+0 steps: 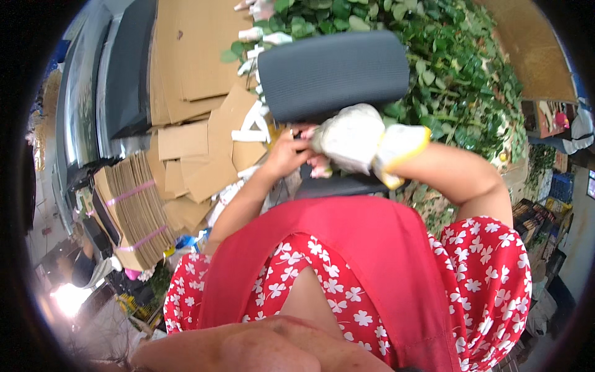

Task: The person arranges artificial flowers into a black rectangular container. They pick up bunches of flowers with green leaves and pink buds, place them into the container, and adjust their positions. The person also handles cardboard pieces and a plastic bag during the process.

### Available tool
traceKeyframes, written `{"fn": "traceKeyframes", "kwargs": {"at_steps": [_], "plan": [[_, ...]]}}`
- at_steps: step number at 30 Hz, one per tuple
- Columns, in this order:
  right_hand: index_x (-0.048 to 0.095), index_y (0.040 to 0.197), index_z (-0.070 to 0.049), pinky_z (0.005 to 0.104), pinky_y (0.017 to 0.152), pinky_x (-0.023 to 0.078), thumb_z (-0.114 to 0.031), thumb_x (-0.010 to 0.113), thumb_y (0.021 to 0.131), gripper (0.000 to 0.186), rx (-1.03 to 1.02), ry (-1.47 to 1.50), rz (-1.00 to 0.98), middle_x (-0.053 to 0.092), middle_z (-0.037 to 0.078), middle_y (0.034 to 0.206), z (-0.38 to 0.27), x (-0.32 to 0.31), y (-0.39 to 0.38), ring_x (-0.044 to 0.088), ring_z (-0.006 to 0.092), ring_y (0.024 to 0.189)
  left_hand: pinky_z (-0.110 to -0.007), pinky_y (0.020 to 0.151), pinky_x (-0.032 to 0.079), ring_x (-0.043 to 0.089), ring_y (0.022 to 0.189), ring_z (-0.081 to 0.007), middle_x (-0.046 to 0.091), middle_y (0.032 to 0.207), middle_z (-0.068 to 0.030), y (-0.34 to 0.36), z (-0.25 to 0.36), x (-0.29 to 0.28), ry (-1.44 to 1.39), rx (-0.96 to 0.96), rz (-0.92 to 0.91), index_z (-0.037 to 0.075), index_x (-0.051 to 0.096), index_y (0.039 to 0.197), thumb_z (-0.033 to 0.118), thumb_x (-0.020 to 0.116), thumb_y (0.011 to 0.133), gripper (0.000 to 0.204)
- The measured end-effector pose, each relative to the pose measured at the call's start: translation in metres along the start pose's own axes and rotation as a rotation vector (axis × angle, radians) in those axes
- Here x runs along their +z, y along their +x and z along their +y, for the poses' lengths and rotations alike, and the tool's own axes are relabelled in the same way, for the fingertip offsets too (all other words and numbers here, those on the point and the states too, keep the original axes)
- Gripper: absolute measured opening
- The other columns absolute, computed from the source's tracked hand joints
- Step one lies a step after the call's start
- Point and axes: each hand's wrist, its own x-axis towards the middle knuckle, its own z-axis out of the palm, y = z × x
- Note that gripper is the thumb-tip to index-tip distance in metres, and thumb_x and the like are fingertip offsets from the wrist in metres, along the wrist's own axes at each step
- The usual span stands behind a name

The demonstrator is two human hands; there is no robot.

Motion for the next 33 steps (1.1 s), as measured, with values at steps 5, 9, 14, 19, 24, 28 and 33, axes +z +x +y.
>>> {"fn": "traceKeyframes", "kwargs": {"at_steps": [5, 9, 14, 19, 24, 28, 33], "plan": [[0.063, 0.113, -0.007, 0.0410, 0.072, 0.052, -0.018, 0.064, 0.085, 0.030, -0.120, -0.126, 0.665, 0.063, 0.013, 0.091, 0.022, -0.077, -0.001, 0.063, 0.0321, 0.079, -0.041, 0.092, 0.046, 0.061, 0.103, -0.0321, 0.069, 0.105, -0.0122, 0.001, 0.004, 0.016, -0.024, 0.054, 0.209, 0.009, 0.071, 0.108, 0.020, 0.076, 0.077, 0.033], [0.066, 0.106, -0.007, 0.0361, 0.080, 0.054, -0.011, 0.066, 0.085, 0.021, -0.105, 0.007, 0.833, 0.068, 0.015, 0.100, 0.016, -0.087, -0.015, 0.066, 0.0305, 0.090, -0.042, 0.089, 0.046, 0.062, 0.098, -0.0338, 0.068, 0.103, -0.0127, -0.004, 0.005, 0.012, -0.061, 0.014, 0.178, 0.009, 0.068, 0.112, 0.023, 0.076, 0.077, 0.039], [0.063, 0.106, -0.007, 0.0413, 0.068, 0.055, -0.014, 0.065, 0.086, 0.021, -0.068, 0.250, 0.279, 0.067, 0.017, 0.099, 0.025, 0.010, -0.047, 0.068, 0.0319, 0.081, -0.038, 0.094, 0.047, 0.061, 0.107, -0.0307, 0.067, 0.117, -0.0119, -0.002, 0.005, 0.011, -0.080, 0.052, 0.173, 0.008, 0.064, 0.123, 0.019, 0.079, 0.076, 0.051], [0.061, 0.107, -0.008, 0.0448, 0.064, 0.053, -0.020, 0.062, 0.087, 0.023, -0.113, 0.187, 0.065, 0.065, 0.019, 0.093, 0.031, 0.053, -0.037, 0.066, 0.0377, 0.077, -0.039, 0.099, 0.046, 0.058, 0.115, -0.0309, 0.064, 0.124, -0.0131, -0.002, 0.005, 0.008, -0.043, 0.009, 0.142, 0.008, 0.063, 0.127, 0.019, 0.078, 0.079, 0.051], [0.055, 0.101, -0.002, 0.0459, 0.063, 0.051, -0.022, 0.061, 0.089, 0.024, -0.007, -0.024, -0.194, 0.064, 0.021, 0.081, 0.040, 0.064, -0.038, 0.064, 0.0393, 0.076, -0.039, 0.096, 0.047, 0.059, 0.112, -0.0311, 0.064, 0.122, -0.0117, -0.001, 0.010, 0.008, -0.035, -0.032, 0.143, 0.008, 0.063, 0.123, 0.019, 0.078, 0.077, 0.050], [0.050, 0.114, 0.001, 0.0484, 0.067, 0.050, -0.020, 0.061, 0.090, 0.034, 0.058, 0.214, -0.131, 0.062, 0.026, 0.082, 0.034, 0.058, -0.041, 0.063, 0.0436, 0.078, -0.038, 0.095, 0.048, 0.059, 0.112, -0.0306, 0.064, 0.122, -0.0124, -0.001, 0.012, 0.008, -0.054, -0.048, 0.142, 0.008, 0.064, 0.124, 0.020, 0.079, 0.077, 0.051], [0.046, 0.117, 0.003, 0.0498, 0.065, 0.048, -0.015, 0.058, 0.090, 0.035, 0.075, 0.417, -0.040, 0.062, 0.028, 0.084, 0.037, 0.071, -0.044, 0.062, 0.0458, 0.079, -0.038, 0.095, 0.048, 0.060, 0.111, -0.0310, 0.064, 0.122, -0.0131, -0.001, 0.010, 0.005, -0.052, -0.040, 0.133, 0.009, 0.064, 0.125, 0.021, 0.079, 0.077, 0.051]]}}
